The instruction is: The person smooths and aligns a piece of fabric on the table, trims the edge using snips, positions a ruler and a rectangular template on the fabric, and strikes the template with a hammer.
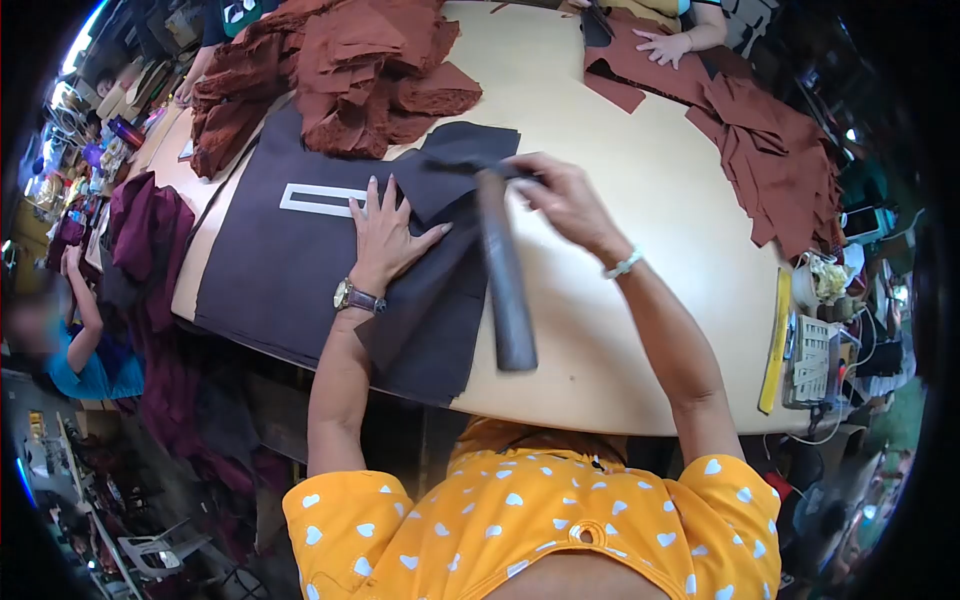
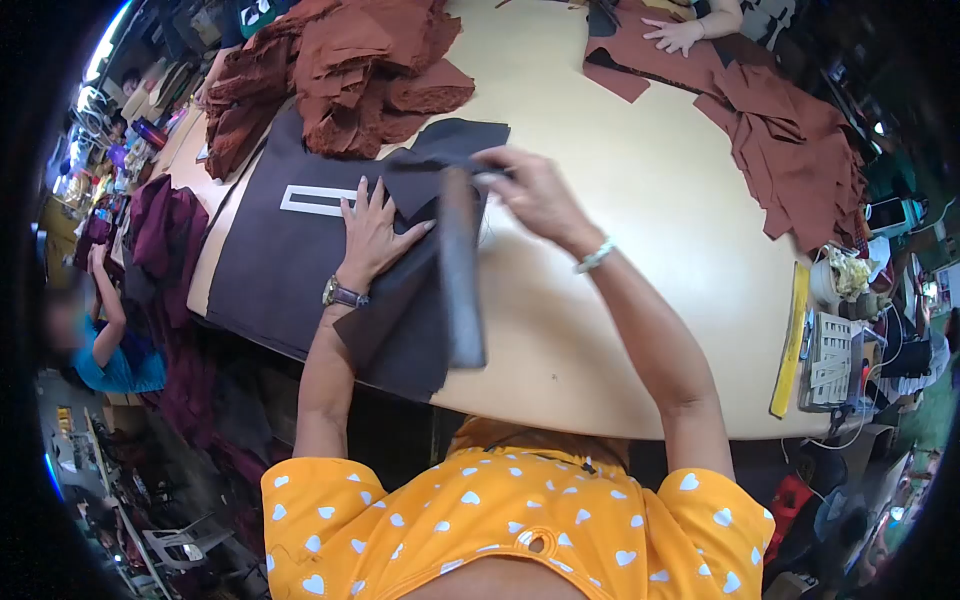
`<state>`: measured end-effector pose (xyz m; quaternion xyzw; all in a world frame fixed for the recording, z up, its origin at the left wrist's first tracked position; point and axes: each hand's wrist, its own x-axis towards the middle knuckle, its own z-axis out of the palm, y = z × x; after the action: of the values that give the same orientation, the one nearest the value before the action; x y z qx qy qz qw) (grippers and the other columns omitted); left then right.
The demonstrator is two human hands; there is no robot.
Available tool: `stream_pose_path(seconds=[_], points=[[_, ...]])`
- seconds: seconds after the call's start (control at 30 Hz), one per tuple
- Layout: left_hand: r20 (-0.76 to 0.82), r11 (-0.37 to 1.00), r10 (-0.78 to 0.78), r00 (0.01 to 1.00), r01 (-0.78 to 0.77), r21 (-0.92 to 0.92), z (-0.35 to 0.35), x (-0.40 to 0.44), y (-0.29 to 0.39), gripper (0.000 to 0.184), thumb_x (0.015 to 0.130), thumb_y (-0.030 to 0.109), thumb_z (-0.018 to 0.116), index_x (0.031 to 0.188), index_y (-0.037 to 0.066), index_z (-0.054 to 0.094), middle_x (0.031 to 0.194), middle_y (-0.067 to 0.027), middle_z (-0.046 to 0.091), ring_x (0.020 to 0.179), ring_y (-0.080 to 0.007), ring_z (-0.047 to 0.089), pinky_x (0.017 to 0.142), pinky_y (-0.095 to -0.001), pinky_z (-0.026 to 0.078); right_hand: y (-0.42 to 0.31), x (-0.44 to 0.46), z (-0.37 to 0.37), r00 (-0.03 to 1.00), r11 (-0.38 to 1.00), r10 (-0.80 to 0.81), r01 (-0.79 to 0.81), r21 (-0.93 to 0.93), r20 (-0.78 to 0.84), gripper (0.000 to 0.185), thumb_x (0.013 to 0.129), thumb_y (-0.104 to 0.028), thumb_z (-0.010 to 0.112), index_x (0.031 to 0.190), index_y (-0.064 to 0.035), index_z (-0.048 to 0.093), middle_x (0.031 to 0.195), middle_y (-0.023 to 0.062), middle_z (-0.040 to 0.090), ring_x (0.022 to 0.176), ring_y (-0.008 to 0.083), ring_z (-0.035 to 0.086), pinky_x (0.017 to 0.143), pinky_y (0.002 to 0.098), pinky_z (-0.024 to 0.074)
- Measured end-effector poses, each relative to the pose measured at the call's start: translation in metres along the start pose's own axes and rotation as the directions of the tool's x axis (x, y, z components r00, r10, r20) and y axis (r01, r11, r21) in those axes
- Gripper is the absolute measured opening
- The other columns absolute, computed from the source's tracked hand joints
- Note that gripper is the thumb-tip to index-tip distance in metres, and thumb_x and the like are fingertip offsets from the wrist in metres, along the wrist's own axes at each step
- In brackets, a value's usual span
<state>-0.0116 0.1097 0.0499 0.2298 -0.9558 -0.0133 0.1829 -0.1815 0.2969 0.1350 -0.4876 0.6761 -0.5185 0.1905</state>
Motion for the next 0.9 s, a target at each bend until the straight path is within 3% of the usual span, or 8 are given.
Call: stream_pose_path(seconds=[0.13, 0.23, 0.37, 0.43, 0.53, 0.67, 0.87, 0.9], points=[[0.038, 0.986, 0.126, 0.991, -0.129, 0.107, 0.032, -0.001, -0.034, 0.048, 0.082, 0.046, 0.05, 0.12, 0.018, 0.058, 0.142, -0.018, 0.031, 0.134, -0.0408, 0.02, 0.097, -0.0696, 0.017, -0.027, 0.012, 0.081, 0.961, 0.97, -0.195, 0.16, 0.183, 0.197, 0.021, 0.084, -0.015, 0.06, 0.098, 0.0001, 0.062, 0.089, 0.0164, 0.065, 0.079, 0.0242, 0.064, 0.073, 0.0328, 0.0483], [-0.012, 0.753, 0.211, 0.977, -0.154, 0.64, 0.053, -0.005, -0.042, 0.048, 0.085, 0.041, 0.045, 0.127, 0.019, 0.049, 0.144, -0.0138, 0.03, 0.133, -0.0405, 0.022, 0.097, -0.0688, 0.02, -0.027, 0.013, 0.122, 0.932, 0.97, -0.165, 0.094, 0.223, 0.322, 0.019, 0.083, -0.015, 0.058, 0.094, 0.0, 0.061, 0.105, 0.0236, 0.059, 0.108, 0.0369, 0.05, 0.091, 0.0416, 0.0393], [0.213, 0.945, 0.035, 0.977, -0.102, 0.312, 0.041, 0.004, -0.039, 0.05, 0.085, 0.041, 0.044, 0.131, 0.019, 0.045, 0.145, -0.0118, 0.029, 0.133, -0.0394, 0.024, 0.096, -0.07, 0.019, -0.023, 0.016, 0.123, 0.958, 0.979, -0.097, 0.042, 0.201, 0.271, 0.015, 0.081, -0.012, 0.058, 0.092, -0.0031, 0.062, 0.092, 0.018, 0.063, 0.099, 0.0356, 0.058, 0.086, 0.0411, 0.0437], [-0.025, 0.968, 0.128, 0.991, -0.119, 0.222, 0.051, 0.002, -0.044, 0.064, 0.079, 0.047, 0.051, 0.134, 0.016, 0.041, 0.144, -0.0114, 0.031, 0.131, -0.0389, 0.027, 0.095, -0.0705, 0.019, 0.004, 0.024, 0.116, 0.977, 0.986, -0.059, 0.025, 0.166, 0.205, 0.016, 0.086, -0.011, 0.056, 0.096, 0.0011, 0.06, 0.085, 0.0154, 0.064, 0.078, 0.0245, 0.064, 0.071, 0.0328, 0.049], [-0.05, 0.993, 0.086, 0.995, -0.082, 0.085, 0.023, -0.002, -0.019, 0.091, 0.068, 0.064, 0.058, 0.137, 0.009, 0.035, 0.142, -0.0126, 0.032, 0.13, -0.0383, 0.027, 0.099, -0.0665, 0.018, 0.036, 0.04, 0.091, 0.997, 0.99, -0.083, 0.083, -0.115, 0.011, 0.02, 0.083, -0.017, 0.059, 0.095, -0.0005, 0.063, 0.086, 0.0167, 0.064, 0.082, 0.0282, 0.062, 0.074, 0.0358, 0.0478], [0.04, 0.996, 0.003, 0.999, -0.007, 0.084, -0.007, 0.0, 0.002, 0.085, 0.071, 0.057, 0.06, 0.133, 0.004, 0.038, 0.14, -0.0148, 0.034, 0.132, -0.0366, 0.024, 0.1, -0.0654, 0.018, 0.049, 0.071, 0.058, 0.992, 0.978, 0.113, -0.119, -0.171, -0.047, 0.024, 0.083, -0.02, 0.059, 0.097, -0.0007, 0.065, 0.093, 0.0199, 0.065, 0.09, 0.0345, 0.061, 0.081, 0.0391, 0.0471], [-0.169, 0.753, 0.423, 0.89, -0.242, 0.612, 0.036, -0.013, -0.034, 0.067, 0.075, 0.036, 0.059, 0.132, 0.003, 0.042, 0.139, -0.0162, 0.035, 0.133, -0.036, 0.024, 0.101, -0.062, 0.021, 0.054, 0.08, 0.044, 0.971, 0.944, 0.21, -0.233, -0.236, -0.117, 0.025, 0.084, -0.02, 0.056, 0.097, -0.0001, 0.065, 0.092, 0.0194, 0.066, 0.09, 0.0332, 0.062, 0.081, 0.0396, 0.047], [-0.057, 0.837, 0.339, 0.939, -0.273, 0.475, 0.026, -0.022, -0.025, 0.069, 0.076, 0.042, 0.059, 0.132, 0.004, 0.042, 0.14, -0.0165, 0.035, 0.132, -0.037, 0.025, 0.102, -0.0622, 0.02, 0.056, 0.078, 0.045, 0.972, 0.944, 0.206, -0.228, -0.24, -0.114, 0.024, 0.085, -0.02, 0.056, 0.097, -0.0003, 0.065, 0.092, 0.0192, 0.066, 0.09, 0.033, 0.062, 0.081, 0.0396, 0.0469]])
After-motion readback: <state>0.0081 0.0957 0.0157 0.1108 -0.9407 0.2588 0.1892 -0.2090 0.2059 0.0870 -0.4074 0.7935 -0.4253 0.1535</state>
